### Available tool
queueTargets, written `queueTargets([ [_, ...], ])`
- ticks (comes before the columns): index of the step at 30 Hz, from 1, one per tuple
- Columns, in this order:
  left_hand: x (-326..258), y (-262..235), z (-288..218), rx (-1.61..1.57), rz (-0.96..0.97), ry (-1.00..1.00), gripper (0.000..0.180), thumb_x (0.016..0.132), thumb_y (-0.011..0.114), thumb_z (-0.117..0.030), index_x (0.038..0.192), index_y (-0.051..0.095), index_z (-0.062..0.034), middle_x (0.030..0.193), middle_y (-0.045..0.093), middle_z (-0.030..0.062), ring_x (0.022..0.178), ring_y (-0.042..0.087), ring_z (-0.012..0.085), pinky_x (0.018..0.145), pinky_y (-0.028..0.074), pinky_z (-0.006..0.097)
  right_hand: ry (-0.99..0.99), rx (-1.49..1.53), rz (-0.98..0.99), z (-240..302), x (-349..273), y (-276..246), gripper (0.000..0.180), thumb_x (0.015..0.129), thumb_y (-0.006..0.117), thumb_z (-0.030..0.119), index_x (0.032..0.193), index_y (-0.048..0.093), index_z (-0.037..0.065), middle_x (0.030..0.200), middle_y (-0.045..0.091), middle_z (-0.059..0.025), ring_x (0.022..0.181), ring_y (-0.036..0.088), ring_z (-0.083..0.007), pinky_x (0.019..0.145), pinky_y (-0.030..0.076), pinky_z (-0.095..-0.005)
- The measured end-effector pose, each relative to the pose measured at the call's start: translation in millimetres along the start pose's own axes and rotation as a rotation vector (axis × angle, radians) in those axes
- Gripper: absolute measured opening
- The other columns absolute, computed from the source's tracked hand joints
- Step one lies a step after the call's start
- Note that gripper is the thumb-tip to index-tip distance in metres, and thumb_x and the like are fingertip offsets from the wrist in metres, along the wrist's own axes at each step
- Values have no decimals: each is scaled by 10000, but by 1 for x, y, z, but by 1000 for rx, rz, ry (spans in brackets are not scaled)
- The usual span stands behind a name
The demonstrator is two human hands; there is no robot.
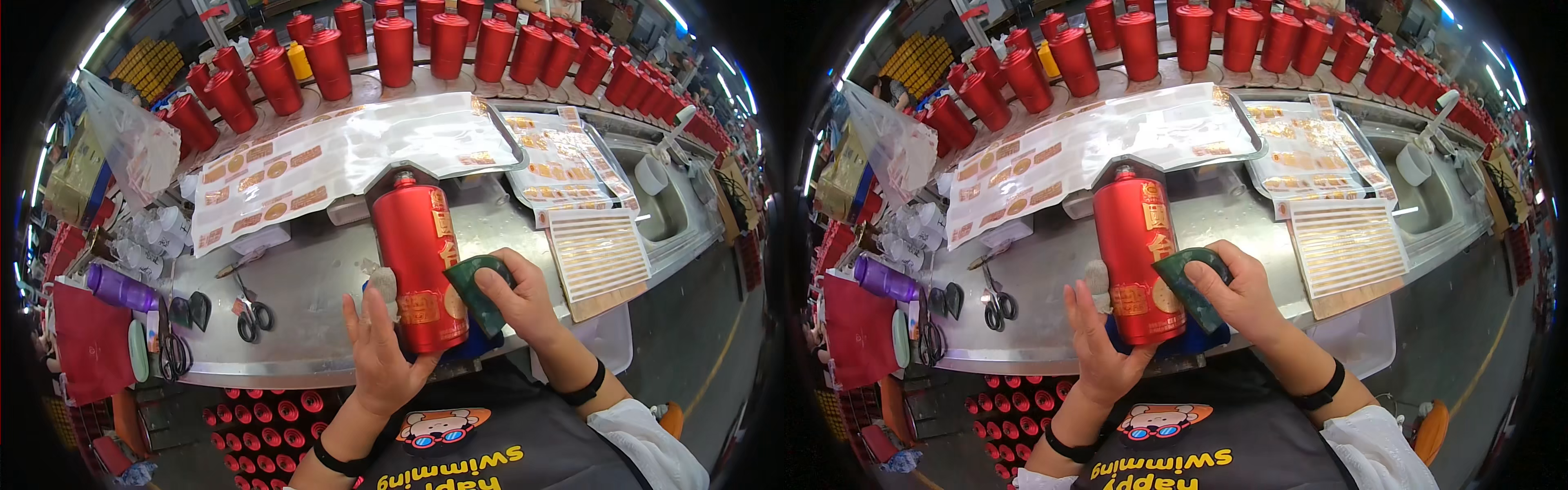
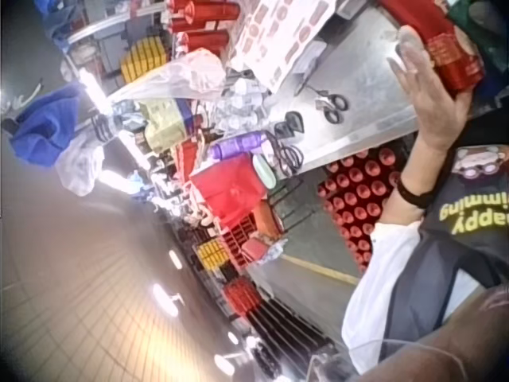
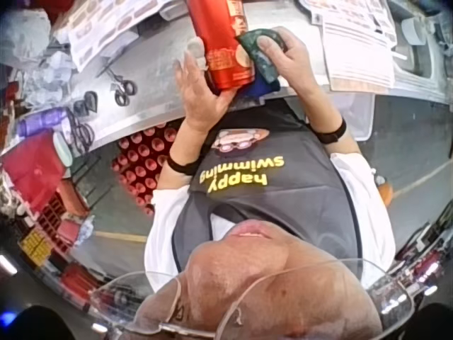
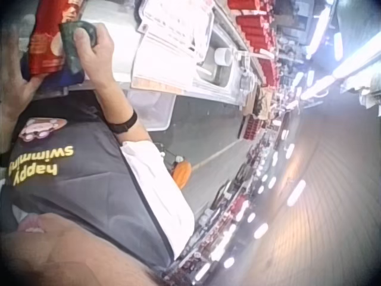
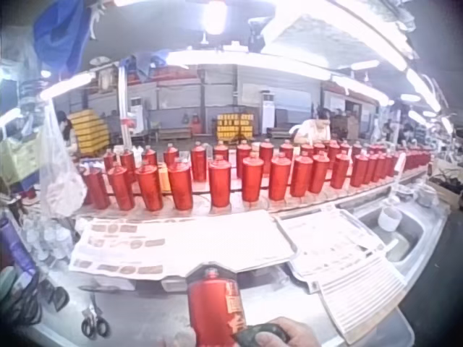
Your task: Manually applying and smoothing decorative gold labels onto red metal canisters on a production line.
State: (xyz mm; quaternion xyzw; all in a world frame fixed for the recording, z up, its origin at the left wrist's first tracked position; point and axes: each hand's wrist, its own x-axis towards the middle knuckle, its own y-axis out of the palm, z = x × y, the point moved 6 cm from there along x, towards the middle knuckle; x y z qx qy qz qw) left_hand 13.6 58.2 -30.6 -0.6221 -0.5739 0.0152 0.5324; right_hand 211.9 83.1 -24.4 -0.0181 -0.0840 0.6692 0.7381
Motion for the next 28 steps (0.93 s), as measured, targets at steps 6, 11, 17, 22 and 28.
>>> queueTargets([
  [6,-1,1,3,-2,36,-35,1055,756,782,-411,1441,164,103,1463,260,318,1322,287,532,1069,304,529,4,19,1,-2,0,0,266,923,642,251,947,607,-11,728,587,-5,666,502,-51,588,433,-232],
  [11,2,1,10,-253,82,-74,1110,763,770,-451,1466,98,83,1446,286,310,1320,368,421,1016,399,454,10,27,11,-4,0,0,267,925,640,251,953,605,-12,732,587,-1,669,500,-47,588,430,-227],
  [17,-2,13,21,-596,158,-336,1151,767,703,-571,1444,87,127,1445,253,349,1347,262,489,1117,208,508,1,21,10,-6,1,-1,263,930,633,249,954,606,-11,725,587,0,663,499,-45,583,430,-225],
  [22,-2,14,24,-697,152,-348,1125,790,691,-560,1454,82,114,1438,260,345,1345,295,453,1111,235,475,-6,7,7,-5,1,0,260,931,631,248,957,607,-9,732,594,-5,663,508,-47,585,435,-226],
  [28,3,14,22,-736,130,-349,1092,815,667,-556,1458,82,104,1484,197,339,1383,258,433,1125,219,452,20,46,21,-8,1,0,263,929,635,247,978,604,-9,756,608,-15,681,522,-51,600,445,-224],
])
